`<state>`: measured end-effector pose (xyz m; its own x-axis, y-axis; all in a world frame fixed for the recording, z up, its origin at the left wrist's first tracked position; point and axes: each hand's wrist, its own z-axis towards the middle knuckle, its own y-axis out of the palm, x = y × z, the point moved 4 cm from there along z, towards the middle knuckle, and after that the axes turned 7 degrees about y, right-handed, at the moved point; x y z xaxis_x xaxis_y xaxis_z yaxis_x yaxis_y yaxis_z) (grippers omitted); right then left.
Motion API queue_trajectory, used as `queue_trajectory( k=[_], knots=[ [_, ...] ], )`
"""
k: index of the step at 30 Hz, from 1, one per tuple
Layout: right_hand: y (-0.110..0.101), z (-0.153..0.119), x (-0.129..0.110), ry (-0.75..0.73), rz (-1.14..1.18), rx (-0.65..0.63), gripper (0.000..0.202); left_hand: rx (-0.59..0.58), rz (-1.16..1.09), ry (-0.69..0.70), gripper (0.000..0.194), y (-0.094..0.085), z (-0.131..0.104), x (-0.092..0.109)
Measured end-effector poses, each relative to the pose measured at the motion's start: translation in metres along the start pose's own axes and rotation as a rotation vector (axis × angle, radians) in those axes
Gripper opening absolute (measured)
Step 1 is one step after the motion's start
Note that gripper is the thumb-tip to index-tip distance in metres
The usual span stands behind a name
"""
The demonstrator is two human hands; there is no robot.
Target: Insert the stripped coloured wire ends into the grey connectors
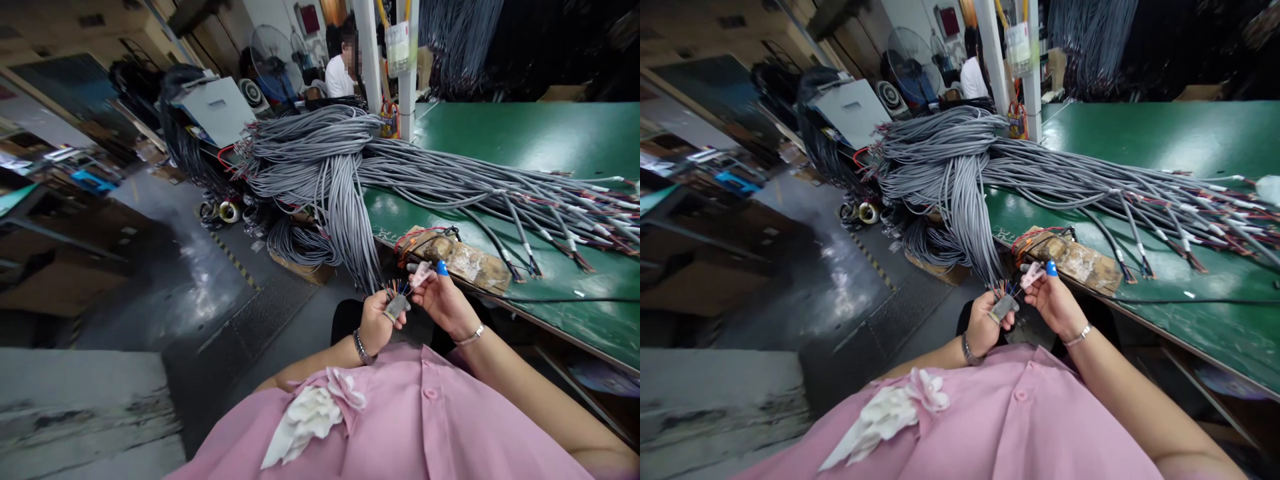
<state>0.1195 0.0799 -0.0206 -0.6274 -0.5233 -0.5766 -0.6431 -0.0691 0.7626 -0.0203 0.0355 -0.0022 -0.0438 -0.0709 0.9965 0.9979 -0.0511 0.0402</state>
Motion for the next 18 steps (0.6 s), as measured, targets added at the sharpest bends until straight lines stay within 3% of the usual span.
queue_trajectory(
  k=[6,13,18],
  knots=[
    [0.002,-0.007,-0.003,-0.076,-0.113,0.111,0.022,-0.006,0.243,0.232,0.029,-0.006,0.008,0.017],
    [0.003,-0.006,-0.002,-0.065,-0.112,0.147,0.034,-0.028,0.472,0.288,0.025,-0.004,0.013,0.016],
    [0.001,-0.003,-0.002,-0.081,-0.051,0.160,0.030,-0.049,0.540,0.324,0.022,-0.002,0.013,0.014]
  ],
)
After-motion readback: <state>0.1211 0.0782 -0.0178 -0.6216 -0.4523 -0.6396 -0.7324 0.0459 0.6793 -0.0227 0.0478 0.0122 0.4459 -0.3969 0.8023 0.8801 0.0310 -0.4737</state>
